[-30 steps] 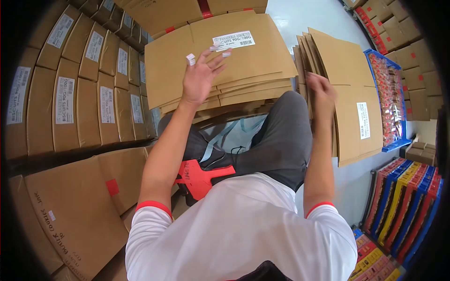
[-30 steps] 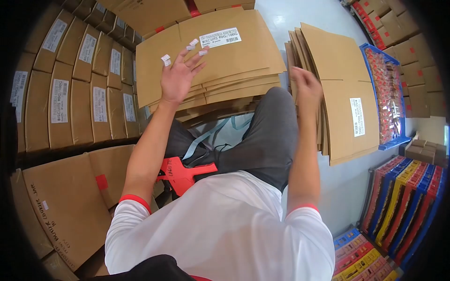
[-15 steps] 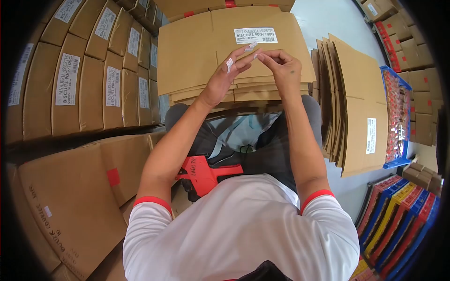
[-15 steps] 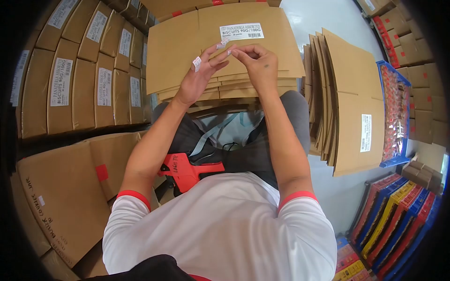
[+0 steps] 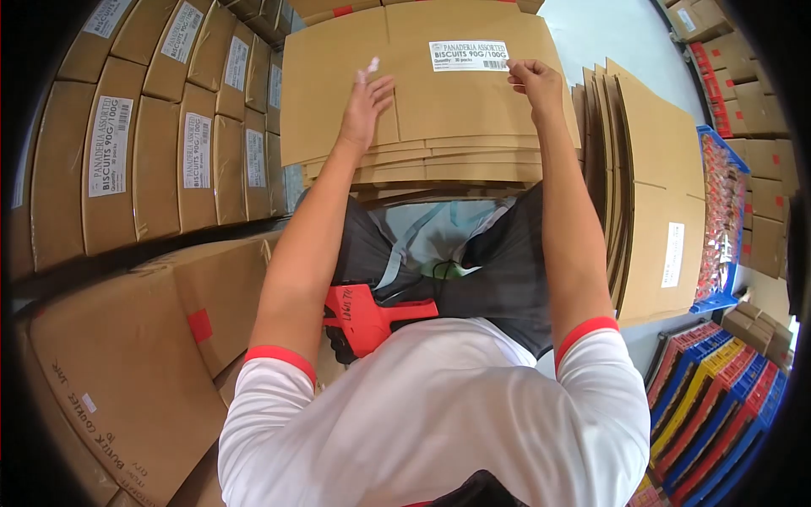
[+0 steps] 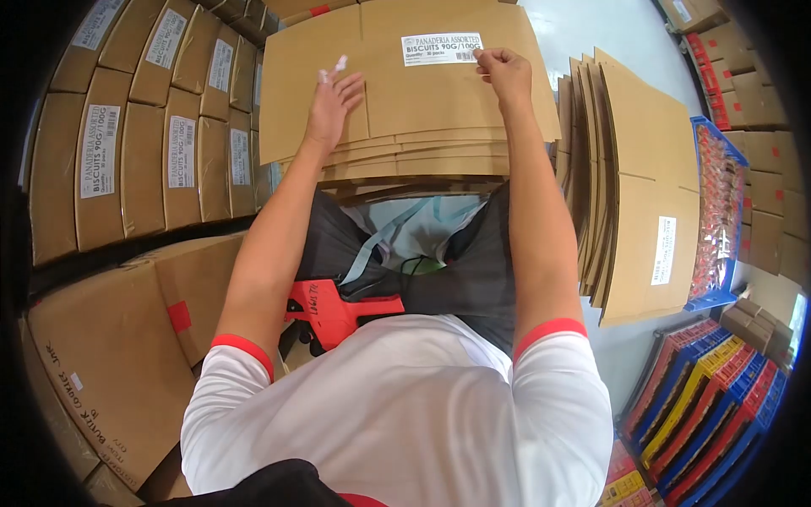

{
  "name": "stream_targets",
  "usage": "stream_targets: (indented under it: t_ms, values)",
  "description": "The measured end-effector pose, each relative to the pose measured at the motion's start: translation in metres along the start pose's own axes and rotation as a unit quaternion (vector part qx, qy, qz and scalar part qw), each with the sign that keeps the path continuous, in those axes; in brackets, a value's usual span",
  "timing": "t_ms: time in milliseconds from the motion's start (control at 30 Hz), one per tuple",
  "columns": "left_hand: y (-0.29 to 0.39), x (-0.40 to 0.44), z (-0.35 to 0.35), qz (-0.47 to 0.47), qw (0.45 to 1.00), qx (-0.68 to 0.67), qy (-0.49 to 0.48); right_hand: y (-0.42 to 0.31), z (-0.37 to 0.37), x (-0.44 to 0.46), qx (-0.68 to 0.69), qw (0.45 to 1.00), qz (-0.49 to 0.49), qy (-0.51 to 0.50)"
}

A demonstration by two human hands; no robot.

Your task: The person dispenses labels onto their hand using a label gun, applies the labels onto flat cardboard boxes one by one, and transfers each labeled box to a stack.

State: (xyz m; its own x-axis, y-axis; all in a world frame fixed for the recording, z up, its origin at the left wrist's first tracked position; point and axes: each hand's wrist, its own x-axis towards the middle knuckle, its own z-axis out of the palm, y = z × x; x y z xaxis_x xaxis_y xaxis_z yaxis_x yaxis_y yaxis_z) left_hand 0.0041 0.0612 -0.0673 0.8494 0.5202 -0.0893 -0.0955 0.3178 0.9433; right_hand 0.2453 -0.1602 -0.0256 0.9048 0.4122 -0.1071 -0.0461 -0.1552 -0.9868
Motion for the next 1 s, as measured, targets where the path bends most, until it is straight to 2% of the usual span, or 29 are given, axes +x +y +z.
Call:
stream_targets:
  t_ms: [33,67,133,200,400,733,933,1000]
  values:
    - [-0.009,0.004,-0.01,-0.024,0.998,-0.028,0.052,0.009,-0.001,0.019,0.0,1.0,-0.002,0.0]
    - [-0.018,0.004,-0.015,-0.023,0.998,-0.028,0.052,0.02,-0.002,0.035,-0.045,0.999,0.007,-0.005]
    - [-0.029,0.005,-0.021,0.012,0.987,-0.117,0.106,0.04,0.0,0.072,-0.089,0.996,0.017,-0.009]
    - [-0.035,0.005,-0.023,0.017,0.989,-0.106,0.104,0.066,0.003,0.098,-0.15,0.985,0.06,-0.059]
    - [-0.042,0.007,-0.024,0.035,0.991,-0.082,0.101,0.075,0.012,0.128,-0.313,0.948,0.029,-0.058]
    - [-0.039,0.004,-0.021,0.038,0.992,-0.068,0.095,0.061,0.015,0.122,-0.336,0.936,0.056,-0.089]
    - [-0.042,0.004,-0.023,0.043,0.993,-0.064,0.091,0.059,0.019,0.111,-0.366,0.93,0.038,-0.023]
    - [-0.044,0.005,-0.023,0.036,0.993,-0.065,0.096,0.058,0.008,0.128,-0.472,0.878,0.068,-0.035]
